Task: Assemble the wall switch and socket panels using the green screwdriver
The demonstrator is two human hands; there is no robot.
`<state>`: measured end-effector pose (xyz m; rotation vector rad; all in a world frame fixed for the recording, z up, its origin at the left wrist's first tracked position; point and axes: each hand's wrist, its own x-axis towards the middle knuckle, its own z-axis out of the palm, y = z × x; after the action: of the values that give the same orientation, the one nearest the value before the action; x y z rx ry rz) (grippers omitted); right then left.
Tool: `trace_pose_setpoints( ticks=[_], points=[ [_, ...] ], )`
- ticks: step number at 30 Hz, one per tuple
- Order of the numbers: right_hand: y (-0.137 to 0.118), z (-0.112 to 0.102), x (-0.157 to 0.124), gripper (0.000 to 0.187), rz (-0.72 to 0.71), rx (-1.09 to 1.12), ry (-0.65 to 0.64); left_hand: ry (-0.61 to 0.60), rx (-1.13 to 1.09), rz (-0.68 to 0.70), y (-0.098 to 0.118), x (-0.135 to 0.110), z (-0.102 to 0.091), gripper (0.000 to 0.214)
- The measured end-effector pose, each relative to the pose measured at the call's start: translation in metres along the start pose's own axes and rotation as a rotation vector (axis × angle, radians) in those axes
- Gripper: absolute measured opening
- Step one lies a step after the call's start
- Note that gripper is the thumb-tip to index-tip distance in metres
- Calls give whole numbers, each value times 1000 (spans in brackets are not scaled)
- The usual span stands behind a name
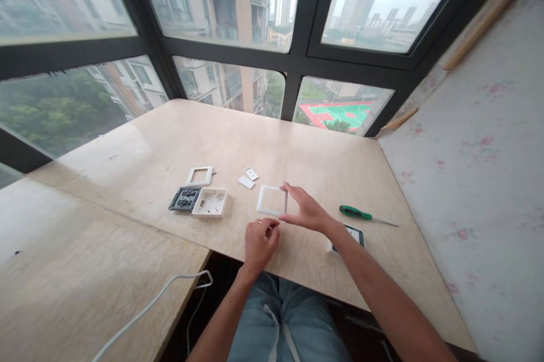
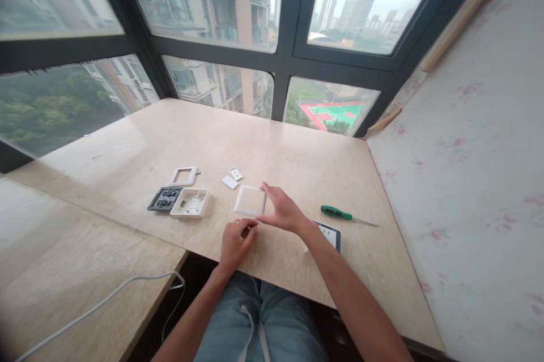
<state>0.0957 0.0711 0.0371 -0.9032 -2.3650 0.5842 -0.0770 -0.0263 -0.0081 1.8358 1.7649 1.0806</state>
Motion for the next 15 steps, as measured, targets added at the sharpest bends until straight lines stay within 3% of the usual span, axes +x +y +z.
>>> trace_pose_setpoints(
  ticks=[9, 12, 15],
  points=[
    [13, 66, 156, 97, 84, -60, -53, 21, -92, -57, 5, -2, -2, 16],
    [13, 91, 184, 95, 87, -67, -114, 32, -112, -67, 6, -2, -3, 16],
    [15, 109, 194, 93, 95, -70, -173, 38, -132, -86, 6, -2, -3, 16]
  ],
)
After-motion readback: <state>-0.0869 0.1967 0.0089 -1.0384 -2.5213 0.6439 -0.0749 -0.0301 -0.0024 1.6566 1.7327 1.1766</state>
